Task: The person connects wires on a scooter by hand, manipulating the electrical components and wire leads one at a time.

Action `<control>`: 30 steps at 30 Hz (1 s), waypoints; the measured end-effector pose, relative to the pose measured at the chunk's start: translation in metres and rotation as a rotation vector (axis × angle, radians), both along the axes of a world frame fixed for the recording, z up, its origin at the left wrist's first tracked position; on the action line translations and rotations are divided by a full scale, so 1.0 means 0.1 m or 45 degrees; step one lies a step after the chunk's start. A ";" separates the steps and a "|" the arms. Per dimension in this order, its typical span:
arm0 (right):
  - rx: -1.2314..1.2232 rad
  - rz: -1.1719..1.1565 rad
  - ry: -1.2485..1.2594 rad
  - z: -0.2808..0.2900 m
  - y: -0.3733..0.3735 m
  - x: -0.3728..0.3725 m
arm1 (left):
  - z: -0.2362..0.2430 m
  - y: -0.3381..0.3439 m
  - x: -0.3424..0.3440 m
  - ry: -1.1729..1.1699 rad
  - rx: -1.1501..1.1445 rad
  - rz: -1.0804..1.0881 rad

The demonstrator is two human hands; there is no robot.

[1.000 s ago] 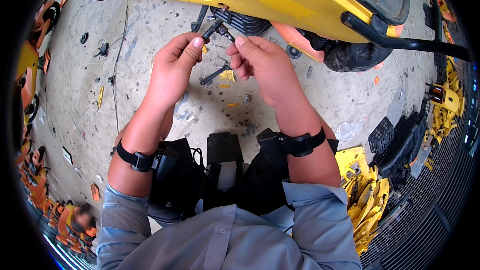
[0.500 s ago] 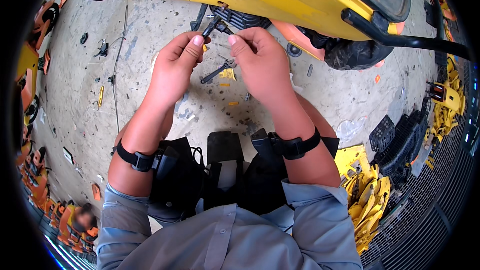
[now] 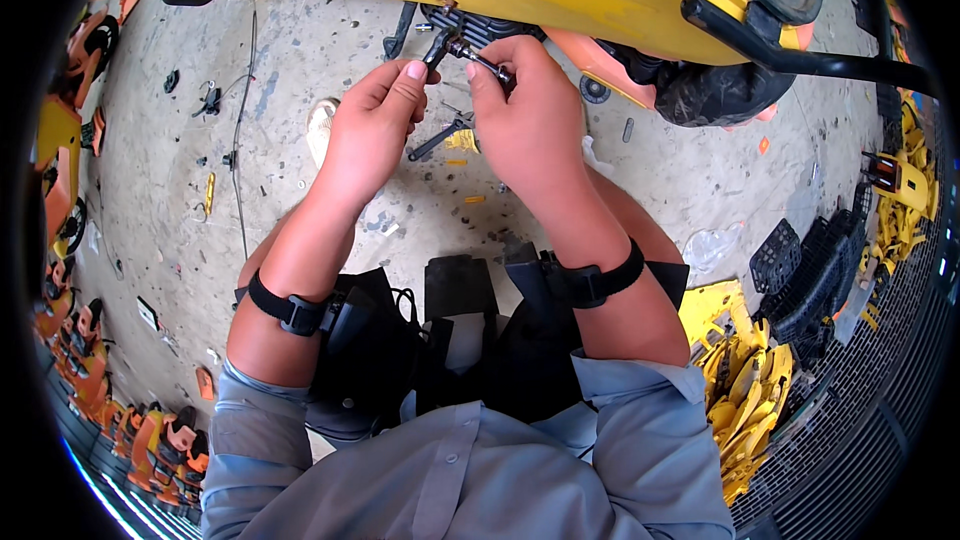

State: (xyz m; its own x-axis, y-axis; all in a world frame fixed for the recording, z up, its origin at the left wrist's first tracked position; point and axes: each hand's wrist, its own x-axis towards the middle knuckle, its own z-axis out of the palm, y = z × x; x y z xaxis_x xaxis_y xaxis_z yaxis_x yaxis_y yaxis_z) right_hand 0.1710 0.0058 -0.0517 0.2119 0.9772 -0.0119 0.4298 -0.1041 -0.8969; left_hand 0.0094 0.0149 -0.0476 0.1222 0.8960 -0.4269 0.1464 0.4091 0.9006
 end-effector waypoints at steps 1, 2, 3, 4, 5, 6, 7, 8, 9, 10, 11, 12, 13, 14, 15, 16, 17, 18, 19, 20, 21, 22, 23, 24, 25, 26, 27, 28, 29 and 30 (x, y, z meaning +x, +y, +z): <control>-0.025 -0.001 -0.009 0.01 0.00 0.00 | -0.01 0.00 0.00 -0.012 -0.029 0.001; -0.050 -0.003 -0.018 0.02 0.01 0.00 | -0.03 0.00 0.01 -0.024 -0.059 0.002; -0.177 0.000 0.006 0.05 0.02 0.02 | -0.05 -0.01 0.00 -0.034 -0.088 0.004; -0.304 0.002 0.030 0.08 0.05 0.05 | -0.06 -0.01 0.01 -0.043 -0.091 0.000; -0.430 0.005 0.055 0.09 0.06 0.06 | -0.08 -0.02 0.02 -0.052 -0.094 -0.004; -0.368 0.007 0.009 0.07 0.06 0.07 | -0.09 -0.02 0.03 -0.064 -0.096 -0.009; -0.307 0.009 -0.036 0.03 0.05 0.06 | -0.10 -0.02 0.05 -0.076 -0.105 -0.001; -0.246 0.011 -0.082 0.00 0.04 0.06 | -0.11 -0.02 0.06 -0.089 -0.114 0.008; -0.112 0.014 -0.152 -0.03 0.04 0.05 | -0.12 -0.02 0.06 -0.099 -0.123 0.020; 0.023 0.016 -0.221 -0.05 0.04 0.04 | -0.14 -0.01 0.08 -0.116 -0.142 0.034; 0.156 0.018 -0.290 -0.06 0.04 0.04 | -0.17 -0.01 0.09 -0.133 -0.162 0.048; 0.113 0.015 -0.287 -0.06 0.04 0.04 | -0.20 -0.02 0.10 -0.149 -0.183 0.058; 0.070 0.011 -0.284 -0.06 0.04 0.04 | -0.22 -0.03 0.11 -0.187 -0.222 0.067; 0.027 0.008 -0.280 -0.06 0.05 0.04 | -0.25 -0.04 0.13 -0.224 -0.261 0.076; -0.143 0.058 -0.356 0.00 0.07 0.05 | -0.26 -0.05 0.14 -0.261 -0.300 0.088; -0.314 0.107 -0.431 0.10 0.12 0.07 | -0.27 -0.07 0.16 -0.273 -0.316 0.099; -0.486 0.158 -0.505 0.14 0.15 0.08 | -0.27 -0.09 0.18 -0.286 -0.331 0.112; -0.393 0.152 -0.492 0.11 0.14 0.10 | -0.28 -0.10 0.21 -0.302 -0.347 0.121; -0.299 0.147 -0.480 0.04 0.12 0.11 | -0.29 -0.10 0.21 -0.278 -0.332 0.113; -0.205 0.143 -0.467 -0.02 0.10 0.12 | -0.29 -0.09 0.21 -0.253 -0.316 0.107; -0.117 0.131 -0.477 -0.07 0.09 0.12 | -0.30 -0.07 0.21 -0.228 -0.298 0.105; -0.029 0.119 -0.486 -0.11 0.08 0.11 | -0.31 -0.07 0.21 -0.183 -0.267 0.096; 0.060 0.107 -0.495 -0.14 0.08 0.11 | -0.31 -0.06 0.21 -0.139 -0.235 0.087; 0.025 0.105 -0.476 -0.15 0.08 0.10 | -0.32 -0.06 0.19 -0.094 -0.204 0.081; -0.009 0.103 -0.458 -0.15 0.08 0.09 | -0.34 -0.06 0.18 -0.077 -0.192 0.077; -0.043 0.101 -0.440 -0.16 0.08 0.08 | -0.37 -0.06 0.16 -0.061 -0.180 0.073; -0.255 0.067 -0.262 -0.14 0.11 0.11 | -0.38 -0.06 0.17 -0.048 -0.168 0.063; -0.465 0.031 -0.081 -0.12 0.15 0.15 | -0.38 -0.06 0.18 -0.028 -0.152 0.049; -0.672 -0.005 0.102 -0.10 0.17 0.17 | -0.38 -0.06 0.20 -0.009 -0.136 0.035; -0.678 0.016 0.099 -0.08 0.18 0.16 | -0.37 -0.07 0.19 0.013 -0.119 0.029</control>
State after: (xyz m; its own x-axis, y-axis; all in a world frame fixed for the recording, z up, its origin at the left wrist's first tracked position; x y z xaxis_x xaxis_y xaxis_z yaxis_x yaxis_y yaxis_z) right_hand 0.1871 0.0235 -0.0599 0.1792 0.8341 -0.5217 0.3680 -0.5486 -0.7507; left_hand 0.0287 0.0083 -0.0848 0.0977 0.8549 -0.5096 0.1449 0.4943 0.8571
